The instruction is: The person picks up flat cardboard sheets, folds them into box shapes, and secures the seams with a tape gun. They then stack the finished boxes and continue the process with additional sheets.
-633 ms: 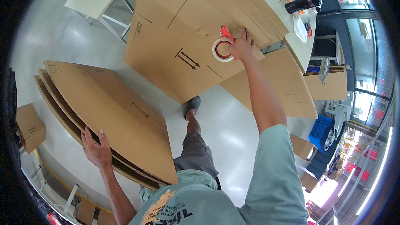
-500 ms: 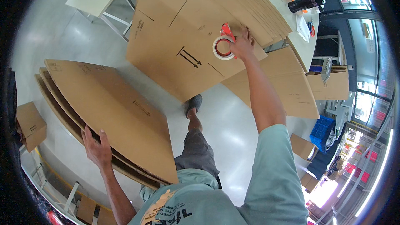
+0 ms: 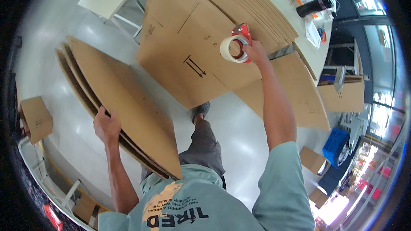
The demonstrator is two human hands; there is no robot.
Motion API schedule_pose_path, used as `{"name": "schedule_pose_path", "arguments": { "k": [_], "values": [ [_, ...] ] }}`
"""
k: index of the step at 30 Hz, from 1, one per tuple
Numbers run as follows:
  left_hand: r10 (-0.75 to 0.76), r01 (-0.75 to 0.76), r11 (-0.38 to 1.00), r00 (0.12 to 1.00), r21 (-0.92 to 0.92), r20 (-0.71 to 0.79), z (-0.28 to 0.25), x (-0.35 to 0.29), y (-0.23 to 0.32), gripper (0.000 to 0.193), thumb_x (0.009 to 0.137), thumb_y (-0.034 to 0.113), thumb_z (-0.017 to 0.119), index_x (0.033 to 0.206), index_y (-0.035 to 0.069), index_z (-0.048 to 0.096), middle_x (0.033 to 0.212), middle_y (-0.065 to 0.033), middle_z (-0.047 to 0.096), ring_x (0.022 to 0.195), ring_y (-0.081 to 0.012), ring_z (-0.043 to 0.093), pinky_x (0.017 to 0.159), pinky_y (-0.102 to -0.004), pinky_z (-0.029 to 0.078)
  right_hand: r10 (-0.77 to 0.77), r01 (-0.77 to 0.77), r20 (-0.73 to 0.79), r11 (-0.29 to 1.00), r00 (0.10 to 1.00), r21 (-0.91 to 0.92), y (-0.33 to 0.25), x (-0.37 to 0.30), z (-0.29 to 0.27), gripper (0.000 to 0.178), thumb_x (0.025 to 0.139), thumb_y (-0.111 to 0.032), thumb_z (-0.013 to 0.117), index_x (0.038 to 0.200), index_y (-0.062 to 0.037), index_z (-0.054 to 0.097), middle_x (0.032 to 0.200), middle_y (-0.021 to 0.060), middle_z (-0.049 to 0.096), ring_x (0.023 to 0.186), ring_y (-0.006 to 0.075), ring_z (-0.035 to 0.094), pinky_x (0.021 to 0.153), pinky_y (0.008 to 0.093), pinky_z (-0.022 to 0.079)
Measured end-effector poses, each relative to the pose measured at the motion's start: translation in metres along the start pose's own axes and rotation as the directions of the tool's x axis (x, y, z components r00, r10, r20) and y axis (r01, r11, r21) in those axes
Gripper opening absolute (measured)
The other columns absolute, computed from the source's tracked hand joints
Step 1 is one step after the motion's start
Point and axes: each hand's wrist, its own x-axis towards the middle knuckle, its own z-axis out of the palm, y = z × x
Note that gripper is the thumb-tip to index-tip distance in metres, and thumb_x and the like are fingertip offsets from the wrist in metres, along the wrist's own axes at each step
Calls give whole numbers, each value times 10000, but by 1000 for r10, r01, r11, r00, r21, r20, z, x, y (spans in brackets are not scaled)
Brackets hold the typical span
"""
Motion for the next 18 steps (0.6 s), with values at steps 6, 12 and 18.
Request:
{"name": "schedule_pose_path", "arguments": {
  "k": [6, 12, 18],
  "values": [
    [-3, 3, 998, 1000, -66, 0, 24, -22, 48, 311, 897, 341, 647, 1096, 121, 741, 929, -160, 750, 884, -374, 707, 800, -452, 541, 99, -106, 63, 988, 993, 115, 1, -2, -14, 326, 776, -159, 641, 1025, 47, 688, 909, 111, 694, 895, 196, 652, 792, 352, 510],
    [-39, 40, 999, 997, -11, 66, 36, -32, 93, 379, 886, 333, 641, 1193, 115, 686, 1060, -178, 715, 982, -416, 678, 847, -511, 530, -27, 11, 54, 959, 998, 282, -12, -29, -15, 285, 795, -145, 628, 981, 61, 693, 856, 82, 697, 797, 173, 648, 709, 365, 518],
    [67, -65, 995, 997, -69, 28, 31, -37, 95, 739, 906, 319, 651, 1547, 95, 358, 1437, -239, 523, 1186, -451, 605, 924, -555, 512, 144, -186, 224, 966, 964, 180, -65, -137, 13, 325, 832, -98, 586, 1097, 67, 677, 923, 98, 705, 854, 176, 672, 759, 370, 546]
  ]
}}
